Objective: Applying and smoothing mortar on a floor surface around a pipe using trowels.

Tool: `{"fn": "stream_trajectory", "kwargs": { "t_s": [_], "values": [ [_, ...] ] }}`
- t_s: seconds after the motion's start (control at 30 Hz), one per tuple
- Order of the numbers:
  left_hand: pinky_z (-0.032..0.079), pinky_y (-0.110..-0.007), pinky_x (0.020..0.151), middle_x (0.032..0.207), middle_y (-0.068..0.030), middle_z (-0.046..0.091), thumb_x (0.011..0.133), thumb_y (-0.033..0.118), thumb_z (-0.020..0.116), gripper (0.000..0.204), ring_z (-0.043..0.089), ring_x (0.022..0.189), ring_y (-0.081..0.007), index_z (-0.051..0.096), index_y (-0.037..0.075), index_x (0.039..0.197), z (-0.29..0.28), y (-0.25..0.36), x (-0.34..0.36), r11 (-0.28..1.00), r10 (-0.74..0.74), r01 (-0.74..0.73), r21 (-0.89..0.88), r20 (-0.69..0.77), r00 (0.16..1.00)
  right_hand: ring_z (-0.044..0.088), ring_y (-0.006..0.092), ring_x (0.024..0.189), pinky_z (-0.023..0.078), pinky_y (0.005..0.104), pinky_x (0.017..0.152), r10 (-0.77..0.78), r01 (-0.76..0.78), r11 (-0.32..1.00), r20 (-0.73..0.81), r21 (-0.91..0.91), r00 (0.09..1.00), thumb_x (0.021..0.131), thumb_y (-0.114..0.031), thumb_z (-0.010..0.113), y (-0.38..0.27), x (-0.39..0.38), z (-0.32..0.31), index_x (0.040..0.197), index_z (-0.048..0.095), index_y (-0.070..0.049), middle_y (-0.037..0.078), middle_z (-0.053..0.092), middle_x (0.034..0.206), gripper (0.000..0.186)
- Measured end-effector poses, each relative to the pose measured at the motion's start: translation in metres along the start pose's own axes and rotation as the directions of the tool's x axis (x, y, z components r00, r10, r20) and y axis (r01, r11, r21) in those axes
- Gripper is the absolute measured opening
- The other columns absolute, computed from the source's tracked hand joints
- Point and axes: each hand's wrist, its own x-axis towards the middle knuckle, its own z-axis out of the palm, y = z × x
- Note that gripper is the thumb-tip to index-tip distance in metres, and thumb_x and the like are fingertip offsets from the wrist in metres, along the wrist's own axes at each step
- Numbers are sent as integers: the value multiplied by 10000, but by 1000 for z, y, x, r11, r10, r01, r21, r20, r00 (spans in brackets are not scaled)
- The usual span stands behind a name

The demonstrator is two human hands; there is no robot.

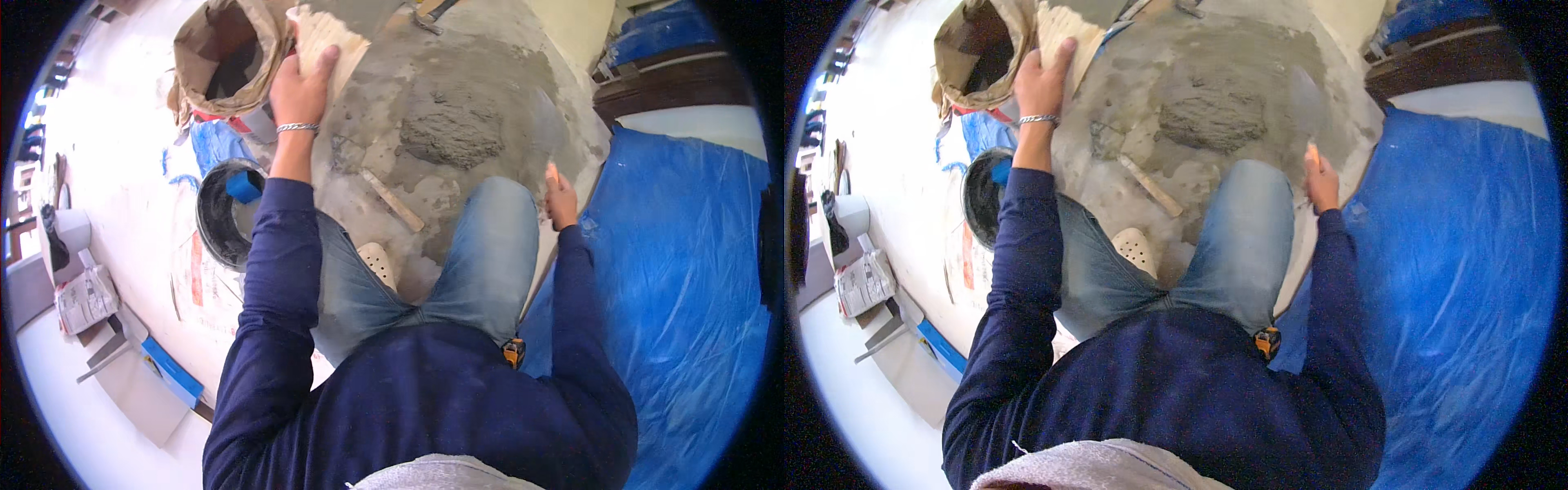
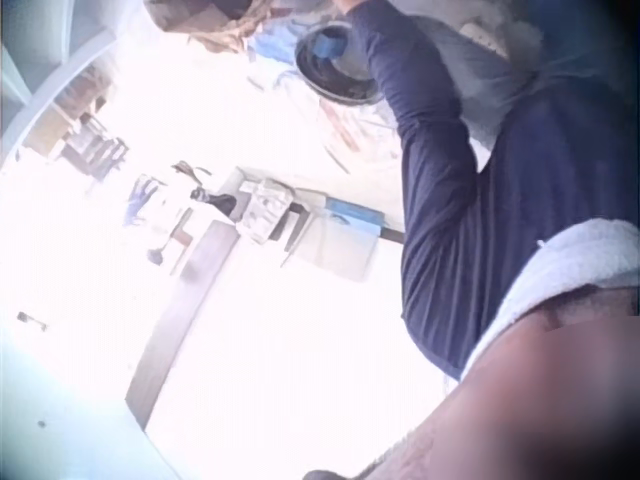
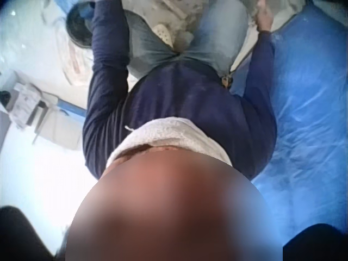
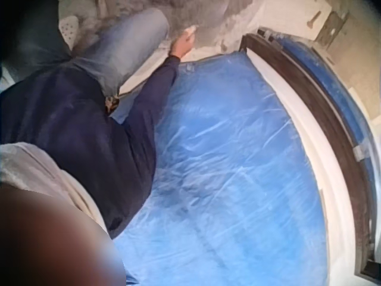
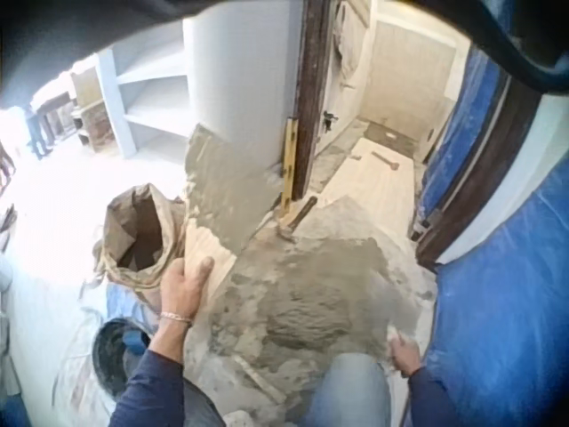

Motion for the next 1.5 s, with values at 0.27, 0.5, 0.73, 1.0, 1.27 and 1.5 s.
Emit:
{"fn": "stream_trajectory", "kwargs": {
  "t_s": [0.27, 0.5, 0.73, 1.0, 1.27, 1.5],
  "values": [
    [506, -422, 768, 855, -215, 690, 771, 612, 727, 656, 669, 825, -342, 685, -27, 914, 29, 6, 17, 981, 19, -43, -192, -126, 992, 486, 131, 451, 396, 317, 433, -159, 349, 922, 662, -164, 732, 935, -486, 559, -179, -31, 92, 927, 619, -12, 43, 569, 644, 478],
    [511, -428, 748, 852, -219, 691, 759, 595, 744, 622, 668, 800, -357, 674, -15, 858, 44, 26, 10, 972, -99, 60, -229, -160, 982, 575, 213, 527, 464, 376, 520, -391, 267, 920, 718, 287, 575, 960, -352, 515, -152, -22, 344, 850, 619, 10, 119, 619, 640, 392],
    [519, -414, 733, 831, -202, 698, 764, 524, 772, 548, 677, 782, -349, 678, 1, 894, 38, 34, -2, 962, -31, 7, -273, -85, 996, 634, 189, 741, 514, 363, 660, -495, -192, 580, 530, 791, 688, 976, -309, 509, -135, -79, 473, 1007, 608, -11, 102, 668, 864, 315],
    [513, -410, 694, 810, -196, 689, 765, 543, 760, 564, 679, 756, -312, 686, 1, 904, 44, 12, 4, 975, -148, 158, -154, 73, 986, 580, 174, 622, 478, 327, 550, -169, -53, 956, 689, 289, 705, 986, -381, 538, -164, -117, 446, 1043, 532, -69, 73, 590, 799, 317],
    [509, -475, 770, 887, -215, 690, 791, 539, 710, 523, 657, 880, -401, 658, 41, 942, 87, 46, 3, 958, -86, 154, -244, 269, 959, 615, 240, 919, 500, 400, 734, -413, 475, 877, 626, 77, 661, 922, -399, 577, -93, -45, 389, 1238, 547, -44, 128, 605, 1013, 477],
    [516, -436, 726, 838, -214, 688, 761, 562, 733, 570, 665, 798, -379, 685, 12, 903, 120, 11, 11, 966, -110, 165, -200, 259, 960, 543, 380, 1141, 380, 509, 1018, -181, 584, 593, 615, -554, 768, 944, -324, 537, -39, -107, 316, 1347, 497, -23, 187, 586, 1230, 504]
  ]
}}
